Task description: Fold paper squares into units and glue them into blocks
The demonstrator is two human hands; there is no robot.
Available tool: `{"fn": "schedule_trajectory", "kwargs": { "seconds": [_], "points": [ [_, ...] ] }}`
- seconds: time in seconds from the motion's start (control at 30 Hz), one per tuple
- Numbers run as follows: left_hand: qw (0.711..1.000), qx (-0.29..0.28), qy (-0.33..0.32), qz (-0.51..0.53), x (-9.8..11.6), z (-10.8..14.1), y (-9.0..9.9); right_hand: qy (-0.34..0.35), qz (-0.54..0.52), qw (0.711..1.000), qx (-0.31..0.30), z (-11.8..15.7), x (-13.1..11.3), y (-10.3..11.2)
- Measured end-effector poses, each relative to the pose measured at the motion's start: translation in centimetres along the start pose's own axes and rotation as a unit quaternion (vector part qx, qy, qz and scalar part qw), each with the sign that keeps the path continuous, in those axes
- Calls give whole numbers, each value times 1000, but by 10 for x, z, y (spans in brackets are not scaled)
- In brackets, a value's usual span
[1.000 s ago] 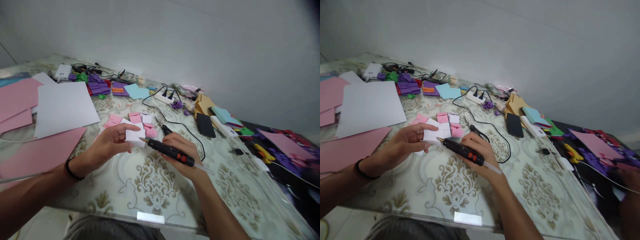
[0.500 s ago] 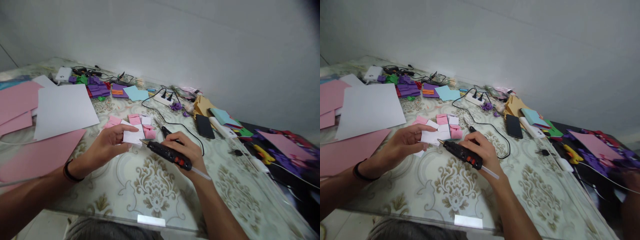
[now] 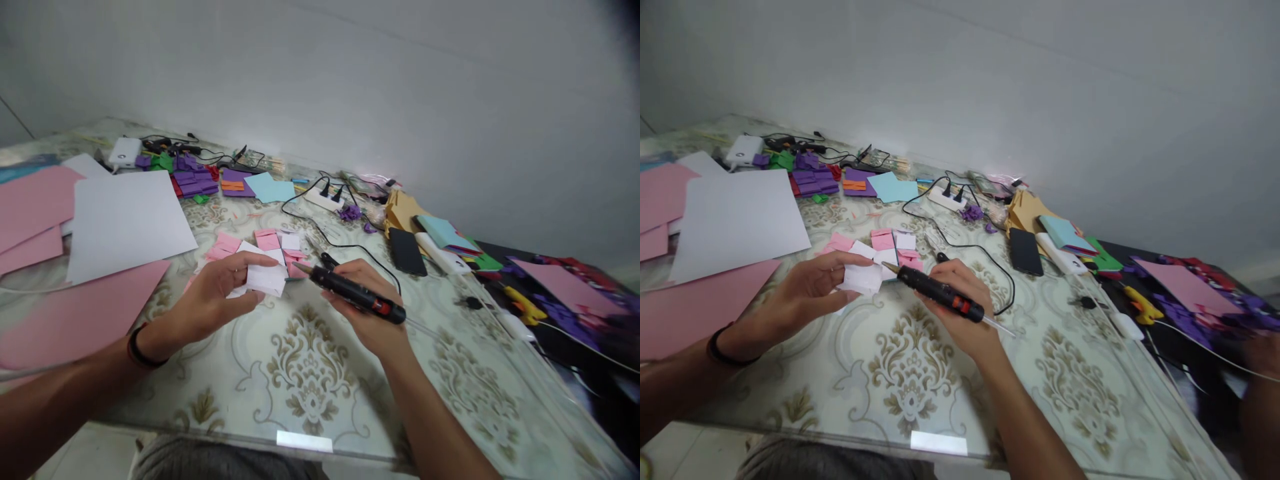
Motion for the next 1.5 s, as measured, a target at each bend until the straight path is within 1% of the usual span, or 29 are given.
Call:
{"fn": "schedule_trajectory", "kwargs": {
  "seconds": [0.1,0.17,0.2,0.27,0.33,0.37,0.4,0.47,0.53,0.6,0.63,0.7,0.73,0.8,0.83,0.87,0.9,0.93,0.97,1.03,1.07,1.13,1.2,1.33,1.5],
  "points": [
    [999,-19,-14,-31,-1,3,-3,-121,13,993,-8,1,20,-6],
    [998,-22,-15,-65,-1,5,-4,-182,35,983,-15,3,36,-4],
    [996,-21,-17,-84,-1,5,-3,-194,54,980,-5,2,43,1],
    [992,-20,-21,-123,-1,6,-3,-183,105,977,20,0,57,15],
    [987,-19,-20,-159,-1,7,-2,-155,191,968,39,-3,71,30],
    [985,-19,-18,-172,-2,7,-2,-145,237,960,35,-4,80,35],
    [983,-19,-16,-184,-3,7,-1,-157,278,947,18,-3,92,39],
    [978,-19,-14,-206,-4,8,-1,-205,344,916,-35,3,119,43],
    [975,-21,-11,-223,-6,8,-2,-240,371,892,-90,9,138,45],
    [972,-26,-9,-235,-7,8,-3,-250,367,888,-124,14,147,48],
    [970,-28,-10,-241,-7,8,-4,-249,355,890,-140,15,147,48],
    [967,-29,-19,-253,-5,7,-6,-231,324,904,-155,14,140,48],
    [965,-31,-25,-260,-3,7,-7,-214,304,916,-150,11,132,47],
    [962,-37,-34,-268,-1,7,-11,-166,253,948,-99,3,106,44],
    [962,-41,-37,-269,0,8,-13,-145,218,963,-62,-1,91,42],
    [962,-45,-38,-268,0,8,-15,-134,170,976,-31,-3,76,38],
    [961,-52,-39,-268,0,8,-17,-137,102,985,-24,-4,64,29],
    [960,-60,-42,-269,0,9,-19,-149,24,988,-38,-3,54,16],
    [959,-68,-46,-270,-1,10,-22,-162,-50,983,-67,-1,45,0],
    [957,-80,-59,-274,-1,11,-26,-192,-161,960,-126,5,29,-29],
    [955,-85,-65,-276,-2,11,-27,-207,-205,946,-139,8,24,-39],
    [953,-89,-76,-278,-3,11,-29,-230,-254,925,-162,14,19,-52],
    [952,-92,-85,-280,-4,12,-31,-242,-260,918,-177,17,17,-56],
    [950,-87,-98,-283,-5,12,-31,-243,-234,921,-196,18,16,-57],
    [949,-83,-117,-281,-1,12,-32,-255,-248,911,-208,19,15,-60]
  ]
}}
Point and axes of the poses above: each hand's wrist, its own z-axis away from the middle knuckle, its own y-axis out of the back of the hand, x = y × z, the point moved 8 cm from there along -z, towards the middle knuckle, and after that the axes turned 3 degrees about -y, right-handed, at the moved point
